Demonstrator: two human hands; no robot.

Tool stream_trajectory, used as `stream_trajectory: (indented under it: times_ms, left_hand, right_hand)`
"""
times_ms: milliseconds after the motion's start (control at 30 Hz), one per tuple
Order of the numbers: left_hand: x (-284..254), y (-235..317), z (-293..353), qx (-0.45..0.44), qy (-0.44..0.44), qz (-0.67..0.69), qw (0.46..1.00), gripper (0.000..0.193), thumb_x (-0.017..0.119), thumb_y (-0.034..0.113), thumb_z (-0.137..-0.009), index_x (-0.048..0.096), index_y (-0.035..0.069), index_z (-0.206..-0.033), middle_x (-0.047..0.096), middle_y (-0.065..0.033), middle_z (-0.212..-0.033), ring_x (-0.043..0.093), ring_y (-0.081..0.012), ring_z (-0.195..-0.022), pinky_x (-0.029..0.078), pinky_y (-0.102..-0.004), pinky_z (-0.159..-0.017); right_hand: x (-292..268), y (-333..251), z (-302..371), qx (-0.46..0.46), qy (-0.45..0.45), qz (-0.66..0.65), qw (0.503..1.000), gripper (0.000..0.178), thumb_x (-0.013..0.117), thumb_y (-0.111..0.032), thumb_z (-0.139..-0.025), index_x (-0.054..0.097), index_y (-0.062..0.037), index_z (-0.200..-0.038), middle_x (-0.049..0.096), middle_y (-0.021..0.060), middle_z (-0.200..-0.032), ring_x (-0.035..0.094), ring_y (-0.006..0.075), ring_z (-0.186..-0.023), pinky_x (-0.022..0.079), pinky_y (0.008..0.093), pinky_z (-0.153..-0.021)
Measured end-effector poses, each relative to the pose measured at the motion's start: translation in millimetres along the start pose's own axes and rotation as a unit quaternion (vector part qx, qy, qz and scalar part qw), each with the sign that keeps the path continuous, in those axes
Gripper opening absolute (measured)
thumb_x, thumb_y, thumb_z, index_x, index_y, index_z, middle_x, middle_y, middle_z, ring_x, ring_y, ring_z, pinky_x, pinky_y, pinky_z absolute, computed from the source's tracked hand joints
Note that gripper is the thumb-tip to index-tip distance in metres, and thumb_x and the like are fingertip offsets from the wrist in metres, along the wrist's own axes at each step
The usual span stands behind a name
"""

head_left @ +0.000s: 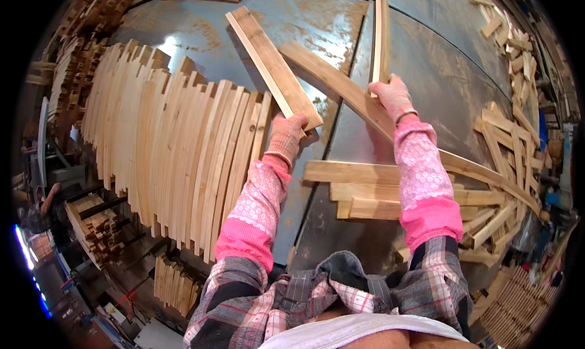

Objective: The person sorts wooden planks on a metal table, picking up pieces from a pile and arranging them into a neat stack. The person handles the wood by hand, repeatedly picking up planks and placing them in an organized pile.

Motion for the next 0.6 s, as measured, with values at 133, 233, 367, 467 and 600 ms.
stream_trajectory:
  times_ms: [133,233,367,467,600]
  left_hand:
    - [5,-10,27,-0.045,-0.057,-0.096,0.993,0.039,0.067,0.006,-0.079,0.059,0.0,-0.116,0.063,-0.0102,-0.09,0.064,-0.0212,-0.071,0.055,-0.0377,-0.053]
    - [-2,-50,22,-0.037,-0.096,-0.136,0.985,0.045,0.066,0.006,-0.074,0.058,-0.003,-0.118,0.066,-0.0122,-0.086,0.061,-0.019,-0.063,0.053,-0.0345,-0.055]
    - [25,-34,52,-0.057,-0.075,-0.294,0.951,0.045,0.068,0.01,-0.072,0.061,-0.002,-0.115,0.063,-0.0109,-0.086,0.061,-0.022,-0.073,0.053,-0.0374,-0.066]
    - [21,-34,46,-0.048,-0.074,-0.35,0.933,0.042,0.069,0.012,-0.073,0.061,-0.002,-0.112,0.065,-0.0135,-0.089,0.063,-0.0211,-0.078,0.053,-0.0375,-0.066]
    - [0,-28,60,-0.037,-0.041,-0.48,0.875,0.046,0.072,0.018,-0.075,0.061,-0.003,-0.114,0.07,-0.0214,-0.102,0.07,-0.0309,-0.094,0.056,-0.041,-0.08]
  right_hand:
    - [-40,55,77,0.027,-0.174,-0.304,0.936,0.042,0.069,-0.011,-0.084,0.067,0.0023,-0.124,0.068,0.0035,-0.1,0.062,0.0129,-0.083,0.051,0.0279,-0.073]
    - [-71,76,131,-0.002,-0.153,-0.068,0.986,0.054,0.068,-0.009,-0.081,0.062,0.0046,-0.133,0.068,0.0038,-0.103,0.063,0.0117,-0.087,0.052,0.0273,-0.079]
    - [-43,99,184,-0.025,-0.1,0.065,0.993,0.073,0.077,-0.022,-0.072,0.058,-0.0031,-0.14,0.07,0.0178,-0.116,0.068,0.0303,-0.111,0.053,0.0378,-0.096]
    - [12,31,187,0.017,0.005,0.387,0.922,0.089,0.079,-0.03,-0.078,0.037,-0.0004,-0.15,0.063,0.0232,-0.129,0.064,0.0371,-0.12,0.052,0.0411,-0.101]
    - [31,30,171,0.084,0.046,0.302,0.949,0.083,0.075,-0.021,-0.083,0.031,0.0017,-0.15,0.063,0.0252,-0.129,0.063,0.0399,-0.121,0.052,0.0435,-0.102]
Point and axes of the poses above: each hand's wrist, its own z-axis away from the middle knuckle, its own x-axis out of the palm, y = z × x, the point moved 1 cm from there along -z, towards the middle knuckle
